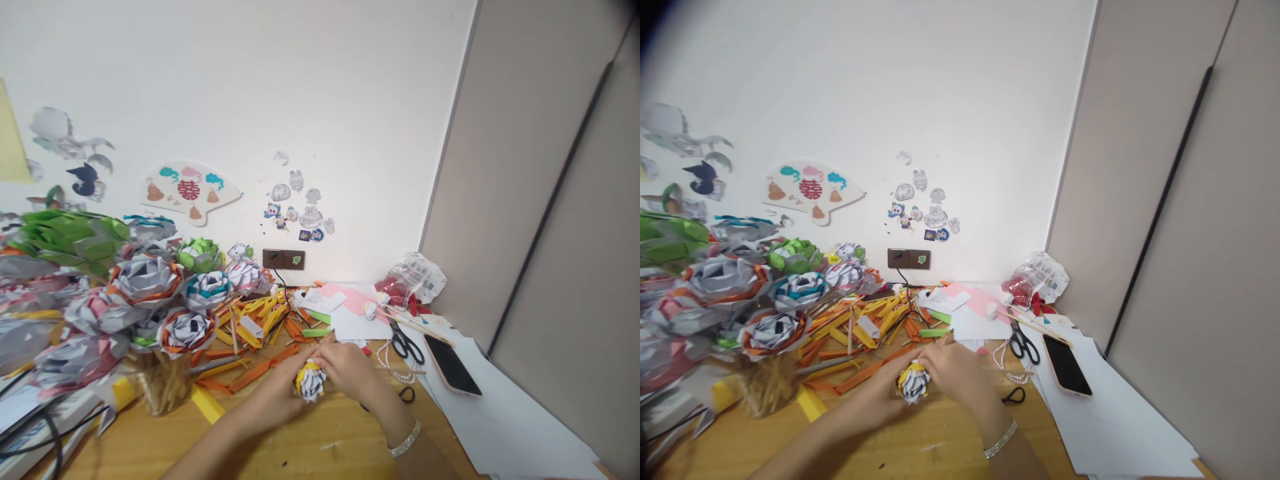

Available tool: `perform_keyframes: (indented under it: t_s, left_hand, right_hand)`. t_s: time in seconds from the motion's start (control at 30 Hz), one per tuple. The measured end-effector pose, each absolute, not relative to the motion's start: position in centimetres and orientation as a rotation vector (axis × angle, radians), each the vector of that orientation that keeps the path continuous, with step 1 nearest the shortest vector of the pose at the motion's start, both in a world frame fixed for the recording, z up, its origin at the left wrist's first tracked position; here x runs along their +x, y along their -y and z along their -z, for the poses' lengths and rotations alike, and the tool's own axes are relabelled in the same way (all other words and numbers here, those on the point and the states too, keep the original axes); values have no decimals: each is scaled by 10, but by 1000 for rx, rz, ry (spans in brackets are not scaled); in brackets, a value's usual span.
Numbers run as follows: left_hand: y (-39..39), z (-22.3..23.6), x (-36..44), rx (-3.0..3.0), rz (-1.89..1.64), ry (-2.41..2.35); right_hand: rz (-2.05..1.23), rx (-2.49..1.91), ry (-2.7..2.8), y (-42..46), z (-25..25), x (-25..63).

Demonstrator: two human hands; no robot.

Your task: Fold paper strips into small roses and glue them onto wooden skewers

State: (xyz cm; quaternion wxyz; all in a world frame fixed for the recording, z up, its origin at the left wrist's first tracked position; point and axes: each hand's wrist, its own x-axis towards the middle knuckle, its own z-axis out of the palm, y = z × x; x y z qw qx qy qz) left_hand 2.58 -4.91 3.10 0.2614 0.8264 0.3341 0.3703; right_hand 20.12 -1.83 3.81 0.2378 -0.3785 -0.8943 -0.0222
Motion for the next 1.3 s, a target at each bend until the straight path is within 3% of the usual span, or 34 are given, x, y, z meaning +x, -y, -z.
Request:
perform_keyframes:
  t_s: [0.4,0.63,1.07,1.3]
  left_hand:
    - [43,-24,23,2059,-1069,-1119]
    - [41,-24,24,2012,-1108,-1114]
    - [41,-21,23,2081,-1049,-1073]
    - [40,-20,22,2070,-1072,-1053]
  right_hand:
    - [31,-1060,2187,21,-47,208]
    - [123,-773,2364,19,-43,204]
    - [206,-838,2367,18,-34,199]
    - [453,-729,2470,15,-32,201]
